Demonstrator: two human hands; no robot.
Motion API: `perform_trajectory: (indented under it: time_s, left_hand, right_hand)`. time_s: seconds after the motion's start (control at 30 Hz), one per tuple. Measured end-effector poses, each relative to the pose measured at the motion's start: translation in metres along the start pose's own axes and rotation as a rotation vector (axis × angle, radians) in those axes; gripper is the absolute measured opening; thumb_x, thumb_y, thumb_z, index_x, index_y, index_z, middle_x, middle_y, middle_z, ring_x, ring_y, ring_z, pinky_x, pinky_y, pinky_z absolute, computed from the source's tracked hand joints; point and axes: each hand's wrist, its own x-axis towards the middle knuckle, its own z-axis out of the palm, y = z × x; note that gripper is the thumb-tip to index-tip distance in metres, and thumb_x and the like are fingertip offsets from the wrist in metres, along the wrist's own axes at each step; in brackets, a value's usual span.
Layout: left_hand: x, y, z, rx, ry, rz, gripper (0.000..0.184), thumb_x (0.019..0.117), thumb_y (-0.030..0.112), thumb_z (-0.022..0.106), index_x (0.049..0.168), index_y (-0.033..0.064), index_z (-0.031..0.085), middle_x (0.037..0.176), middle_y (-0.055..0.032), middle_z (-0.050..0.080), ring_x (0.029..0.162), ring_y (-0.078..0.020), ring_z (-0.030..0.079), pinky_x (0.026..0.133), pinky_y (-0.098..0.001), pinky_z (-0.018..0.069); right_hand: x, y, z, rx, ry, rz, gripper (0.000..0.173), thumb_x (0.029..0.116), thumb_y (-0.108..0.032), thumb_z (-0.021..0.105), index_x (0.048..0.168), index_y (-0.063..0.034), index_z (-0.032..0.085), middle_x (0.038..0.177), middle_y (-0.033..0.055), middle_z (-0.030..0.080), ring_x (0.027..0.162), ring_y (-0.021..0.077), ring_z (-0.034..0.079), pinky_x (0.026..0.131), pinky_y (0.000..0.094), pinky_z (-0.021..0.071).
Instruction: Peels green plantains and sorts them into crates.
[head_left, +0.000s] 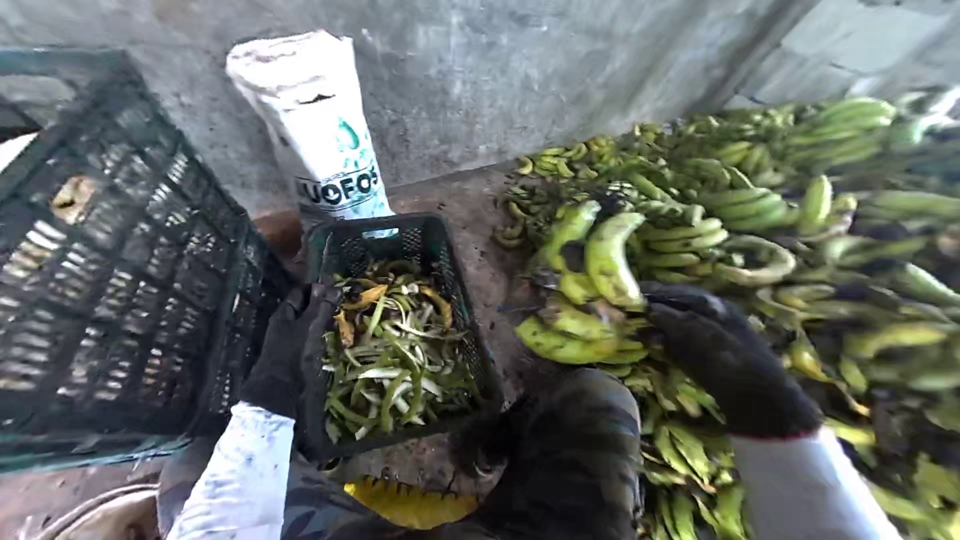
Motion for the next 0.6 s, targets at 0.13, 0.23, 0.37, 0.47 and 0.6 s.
perform_trajectory:
  time_s: [0.13, 0.23, 0.37, 0.47, 0.6]
  left_hand:
    - [0.001, -0.011, -0.015, -0.147, 0.032, 0.048, 0.044, 0.1001, 0.032, 0.066, 0.139, 0.0153, 0.056, 0.117, -0.0012, 0.068, 0.099, -0.0107, 0.066, 0.085, -0.0319, 0.0573]
    - [0.012, -0.032, -0.032, -0.219, 0.056, 0.075, 0.054, 0.0967, 0.038, 0.071, 0.146, 0.0219, 0.054, 0.127, -0.0012, 0.069, 0.108, -0.0138, 0.069, 0.089, -0.0352, 0.0606]
    - [0.006, -0.028, -0.043, -0.316, 0.12, 0.094, 0.053, 0.0981, 0.038, 0.069, 0.144, 0.018, 0.054, 0.12, -0.0033, 0.069, 0.101, -0.0141, 0.069, 0.084, -0.0341, 0.0607]
    - [-0.009, 0.005, -0.04, -0.335, 0.173, 0.04, 0.044, 0.1004, 0.032, 0.066, 0.14, 0.0159, 0.056, 0.116, -0.0002, 0.068, 0.097, -0.0095, 0.067, 0.084, -0.029, 0.0586]
    - [-0.01, 0.002, -0.036, -0.309, 0.167, 0.048, 0.045, 0.0989, 0.032, 0.068, 0.139, 0.0162, 0.057, 0.117, -0.0005, 0.068, 0.1, -0.0109, 0.067, 0.086, -0.0314, 0.0589]
  right_hand:
    - [0.062, 0.027, 0.105, -0.158, -0.494, 0.116, 0.031, 0.1017, -0.018, 0.059, 0.13, -0.0056, 0.064, 0.113, 0.0044, 0.071, 0.092, 0.0118, 0.069, 0.08, 0.0298, 0.0597]
    - [0.091, 0.058, 0.159, -0.601, -0.653, 0.108, 0.041, 0.1029, -0.034, 0.058, 0.139, -0.0135, 0.062, 0.135, 0.0101, 0.063, 0.117, 0.0184, 0.064, 0.101, 0.0408, 0.0531]
    - [0.104, 0.065, 0.21, -0.567, -0.403, 0.18, 0.039, 0.1078, -0.03, 0.049, 0.139, -0.0106, 0.062, 0.132, 0.0118, 0.066, 0.12, 0.0198, 0.063, 0.104, 0.0428, 0.0492]
    - [0.103, 0.074, 0.249, -0.546, -0.328, 0.189, 0.038, 0.108, -0.031, 0.048, 0.132, -0.0088, 0.066, 0.122, 0.0134, 0.07, 0.112, 0.0211, 0.066, 0.099, 0.0439, 0.051]
    - [0.092, 0.086, 0.305, -0.731, -0.523, 0.25, 0.045, 0.1073, -0.036, 0.048, 0.141, -0.0073, 0.057, 0.12, 0.018, 0.069, 0.11, 0.0314, 0.067, 0.098, 0.0525, 0.0523]
